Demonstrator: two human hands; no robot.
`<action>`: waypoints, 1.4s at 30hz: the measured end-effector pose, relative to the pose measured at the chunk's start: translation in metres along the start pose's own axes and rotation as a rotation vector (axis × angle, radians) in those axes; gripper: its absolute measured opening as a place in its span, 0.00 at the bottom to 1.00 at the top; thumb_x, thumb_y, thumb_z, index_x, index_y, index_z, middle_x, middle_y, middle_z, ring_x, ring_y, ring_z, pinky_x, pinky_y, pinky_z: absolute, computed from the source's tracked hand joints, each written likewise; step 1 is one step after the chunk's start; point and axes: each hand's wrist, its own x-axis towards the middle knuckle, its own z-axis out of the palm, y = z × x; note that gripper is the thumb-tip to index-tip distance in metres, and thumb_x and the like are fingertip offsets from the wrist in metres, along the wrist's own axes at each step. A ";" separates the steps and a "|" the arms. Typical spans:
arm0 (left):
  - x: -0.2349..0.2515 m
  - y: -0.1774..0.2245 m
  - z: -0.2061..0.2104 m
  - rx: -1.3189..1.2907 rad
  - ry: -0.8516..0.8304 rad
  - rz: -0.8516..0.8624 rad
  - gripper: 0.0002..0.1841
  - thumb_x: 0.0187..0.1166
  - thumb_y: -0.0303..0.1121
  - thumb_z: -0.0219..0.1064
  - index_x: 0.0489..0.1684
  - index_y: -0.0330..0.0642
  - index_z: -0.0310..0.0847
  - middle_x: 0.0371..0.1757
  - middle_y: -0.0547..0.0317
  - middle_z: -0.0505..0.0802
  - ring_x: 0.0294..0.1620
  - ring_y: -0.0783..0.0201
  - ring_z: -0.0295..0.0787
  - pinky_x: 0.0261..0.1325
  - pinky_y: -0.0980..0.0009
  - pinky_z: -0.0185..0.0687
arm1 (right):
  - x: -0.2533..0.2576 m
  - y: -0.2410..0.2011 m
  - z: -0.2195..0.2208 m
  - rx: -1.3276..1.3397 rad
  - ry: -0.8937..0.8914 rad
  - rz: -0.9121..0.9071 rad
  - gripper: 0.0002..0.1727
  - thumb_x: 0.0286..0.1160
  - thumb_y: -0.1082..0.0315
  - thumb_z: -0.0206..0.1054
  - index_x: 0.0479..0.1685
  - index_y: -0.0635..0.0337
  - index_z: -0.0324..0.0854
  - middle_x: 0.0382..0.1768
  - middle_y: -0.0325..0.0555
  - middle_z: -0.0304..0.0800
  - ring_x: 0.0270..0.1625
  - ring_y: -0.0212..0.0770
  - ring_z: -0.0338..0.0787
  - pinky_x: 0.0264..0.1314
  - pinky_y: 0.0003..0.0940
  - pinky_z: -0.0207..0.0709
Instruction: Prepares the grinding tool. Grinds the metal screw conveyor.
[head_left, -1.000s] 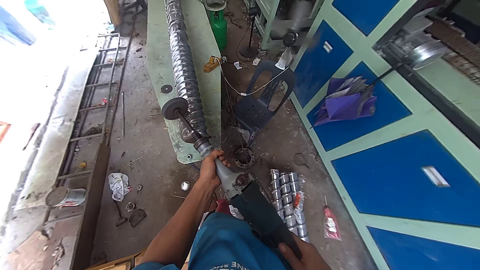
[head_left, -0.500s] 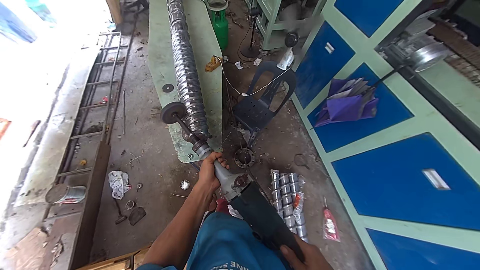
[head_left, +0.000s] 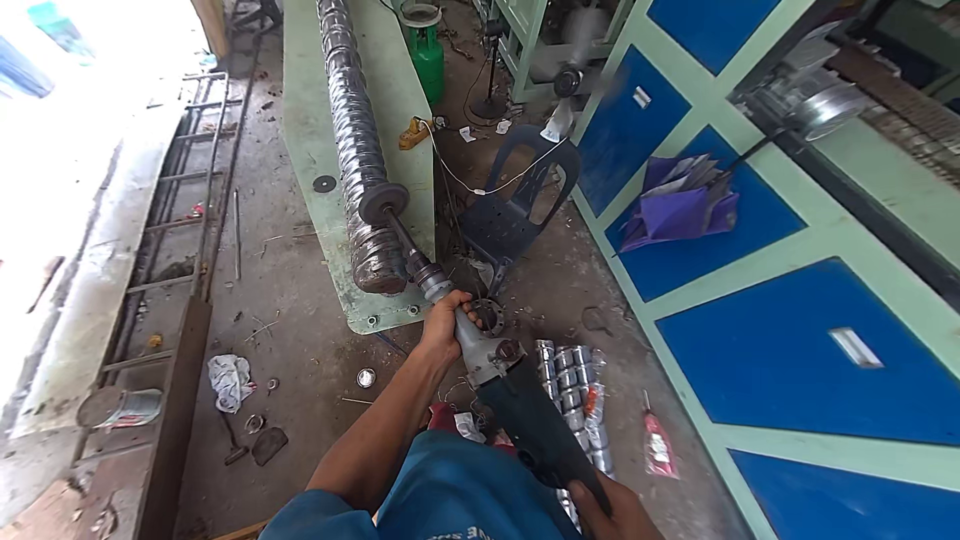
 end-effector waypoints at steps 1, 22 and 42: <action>0.001 -0.001 0.002 0.007 0.008 -0.005 0.04 0.80 0.27 0.60 0.34 0.42 0.73 0.18 0.60 0.77 0.16 0.64 0.77 0.26 0.66 0.85 | 0.001 0.003 0.001 0.022 0.003 0.000 0.30 0.87 0.40 0.57 0.49 0.64 0.83 0.22 0.43 0.85 0.22 0.38 0.85 0.30 0.42 0.84; -0.032 0.009 -0.030 -0.058 0.050 0.042 0.07 0.82 0.28 0.57 0.32 0.44 0.72 0.17 0.62 0.76 0.15 0.66 0.77 0.28 0.67 0.86 | -0.010 -0.020 -0.007 -0.138 -0.072 -0.001 0.33 0.84 0.39 0.60 0.56 0.66 0.83 0.28 0.50 0.89 0.30 0.45 0.90 0.38 0.50 0.84; -0.018 -0.003 -0.009 -0.008 0.058 0.032 0.04 0.80 0.26 0.60 0.35 0.41 0.73 0.18 0.60 0.77 0.16 0.64 0.78 0.27 0.66 0.86 | -0.003 0.003 -0.008 0.044 -0.083 -0.003 0.28 0.87 0.44 0.57 0.50 0.65 0.82 0.21 0.42 0.83 0.20 0.37 0.83 0.27 0.40 0.82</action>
